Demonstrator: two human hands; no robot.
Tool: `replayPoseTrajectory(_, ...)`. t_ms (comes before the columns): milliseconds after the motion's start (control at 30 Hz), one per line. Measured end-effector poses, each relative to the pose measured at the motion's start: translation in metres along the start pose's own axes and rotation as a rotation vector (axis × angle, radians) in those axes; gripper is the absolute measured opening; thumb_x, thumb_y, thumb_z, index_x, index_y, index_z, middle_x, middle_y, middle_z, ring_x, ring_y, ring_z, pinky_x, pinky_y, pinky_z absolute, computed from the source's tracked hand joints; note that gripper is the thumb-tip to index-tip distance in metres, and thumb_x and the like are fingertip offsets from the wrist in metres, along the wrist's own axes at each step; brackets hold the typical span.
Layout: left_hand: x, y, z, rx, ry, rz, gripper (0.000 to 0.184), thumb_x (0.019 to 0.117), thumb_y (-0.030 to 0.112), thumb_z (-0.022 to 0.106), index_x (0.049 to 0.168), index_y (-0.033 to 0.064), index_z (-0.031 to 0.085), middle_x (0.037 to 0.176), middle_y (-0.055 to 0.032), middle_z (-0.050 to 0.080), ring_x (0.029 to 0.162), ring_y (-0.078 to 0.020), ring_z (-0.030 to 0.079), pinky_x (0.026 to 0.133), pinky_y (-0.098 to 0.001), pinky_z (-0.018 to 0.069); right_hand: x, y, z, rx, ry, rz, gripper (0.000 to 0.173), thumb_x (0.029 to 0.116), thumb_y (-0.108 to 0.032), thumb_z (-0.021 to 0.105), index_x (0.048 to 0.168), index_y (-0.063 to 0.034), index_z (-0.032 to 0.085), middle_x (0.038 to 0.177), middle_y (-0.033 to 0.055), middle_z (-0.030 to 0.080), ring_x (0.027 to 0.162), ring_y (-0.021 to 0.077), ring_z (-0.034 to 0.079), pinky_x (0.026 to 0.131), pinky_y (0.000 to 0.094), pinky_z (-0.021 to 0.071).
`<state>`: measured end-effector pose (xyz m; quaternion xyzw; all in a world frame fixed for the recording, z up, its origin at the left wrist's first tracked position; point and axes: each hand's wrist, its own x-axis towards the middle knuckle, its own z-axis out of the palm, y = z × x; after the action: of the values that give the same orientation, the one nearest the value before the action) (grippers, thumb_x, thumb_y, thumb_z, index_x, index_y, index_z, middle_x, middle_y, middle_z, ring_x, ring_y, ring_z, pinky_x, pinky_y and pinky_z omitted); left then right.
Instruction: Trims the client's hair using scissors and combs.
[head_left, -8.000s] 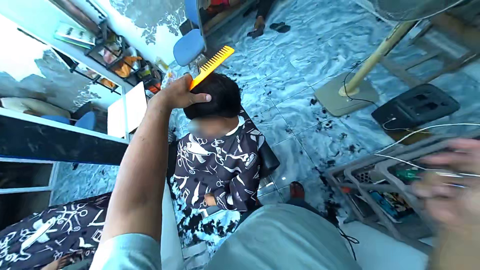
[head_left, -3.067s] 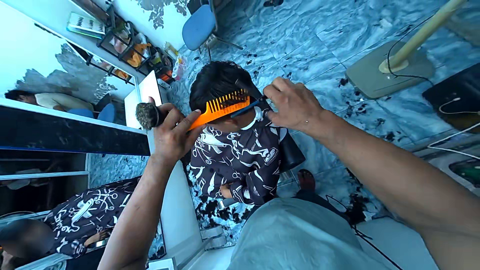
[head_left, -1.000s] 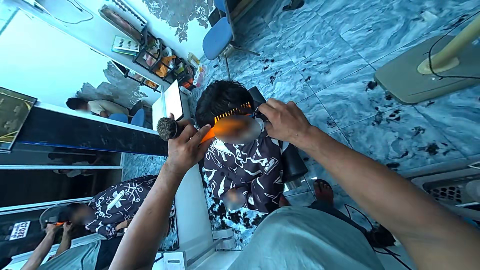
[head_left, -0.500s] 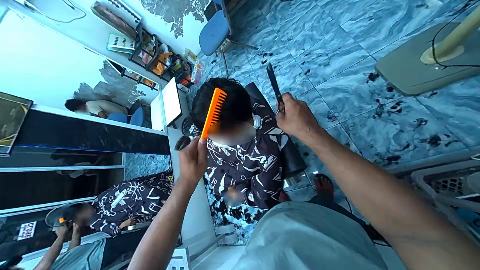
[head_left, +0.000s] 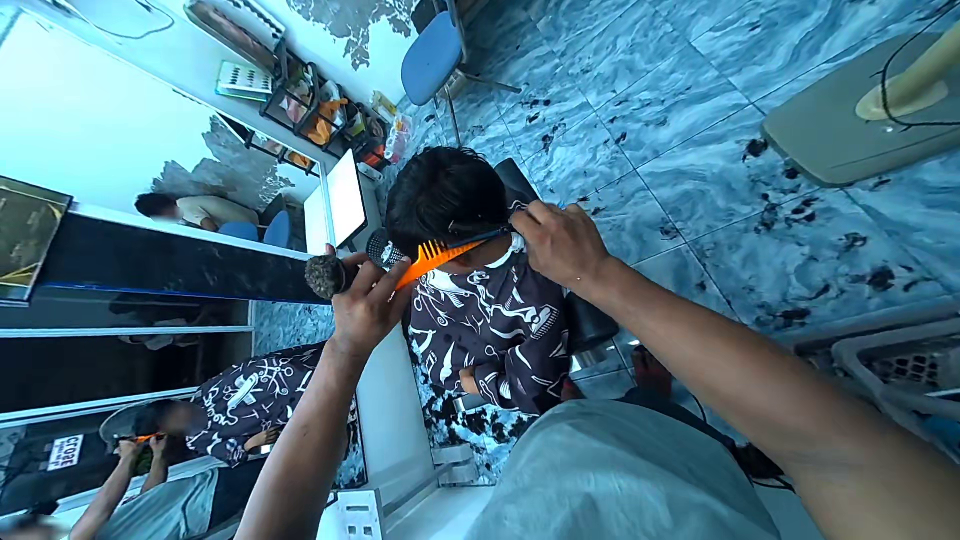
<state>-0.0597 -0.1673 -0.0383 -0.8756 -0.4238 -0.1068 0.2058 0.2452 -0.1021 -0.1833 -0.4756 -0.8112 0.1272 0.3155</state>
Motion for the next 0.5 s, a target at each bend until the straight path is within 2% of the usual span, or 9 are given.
replayPoseTrajectory(67,0.002,0.000,0.000,-0.012,0.009,0.009,0.032,0.0948,0.033,0.073,0.122,0.0151,0.076,0.084,-0.0091,0.063,0.096,-0.0291,0.063,0.114,-0.0632,0.0296,0.000,-0.002,-0.001,0.026,0.006,0.004,0.020,0.0929,0.002,0.059,0.110,-0.0048,0.066,0.104,0.0190,0.068,0.092,0.0378,0.070,0.071,0.0535,0.0543)
replayPoseTrajectory(133,0.003,0.001,0.001,-0.018,0.011,0.018,0.033,0.0951,0.034,0.073,0.122,0.0153,0.075,0.083,-0.0087,0.061,0.095,-0.0285,0.062,0.114,-0.0649,0.0276,0.001,-0.002,-0.002,0.045,-0.005,0.011,0.021,0.0903,-0.001,0.060,0.110,-0.0060,0.065,0.107,0.0178,0.066,0.096,0.0373,0.068,0.071,0.0537,0.0535)
replayPoseTrajectory(200,0.004,0.001,0.001,-0.026,0.015,0.021,0.033,0.0951,0.034,0.073,0.122,0.0151,0.075,0.083,-0.0085,0.060,0.094,-0.0278,0.062,0.115,-0.0656,0.0266,0.003,-0.003,-0.006,0.047,-0.025,0.023,0.026,0.0893,-0.005,0.062,0.115,-0.0065,0.065,0.111,0.0181,0.063,0.102,0.0382,0.066,0.073,0.0538,0.0527)
replayPoseTrajectory(300,0.005,0.001,0.000,-0.039,0.022,0.024,0.032,0.0947,0.033,0.074,0.121,0.0140,0.076,0.082,-0.0086,0.060,0.093,-0.0274,0.062,0.114,-0.0661,0.0269,0.004,-0.005,-0.012,0.041,-0.019,0.019,0.022,0.0903,0.002,0.060,0.110,-0.0055,0.067,0.103,0.0176,0.068,0.087,0.0364,0.070,0.067,0.0526,0.0554)
replayPoseTrajectory(433,0.007,0.001,-0.001,-0.051,0.039,0.039,0.034,0.0946,0.033,0.074,0.122,0.0134,0.075,0.083,-0.0087,0.060,0.094,-0.0273,0.062,0.114,-0.0652,0.0279,0.006,-0.004,-0.016,0.039,-0.047,0.018,0.027,0.0891,-0.003,0.062,0.116,-0.0061,0.065,0.108,0.0180,0.063,0.096,0.0379,0.066,0.072,0.0545,0.0519)
replayPoseTrajectory(500,0.008,0.001,-0.001,-0.052,0.045,0.041,0.033,0.0944,0.032,0.074,0.121,0.0131,0.075,0.084,-0.0087,0.060,0.094,-0.0269,0.061,0.114,-0.0642,0.0282,0.006,-0.005,-0.017,0.021,-0.039,0.018,0.024,0.0903,0.000,0.062,0.113,-0.0058,0.067,0.104,0.0179,0.067,0.088,0.0367,0.069,0.070,0.0535,0.0537)
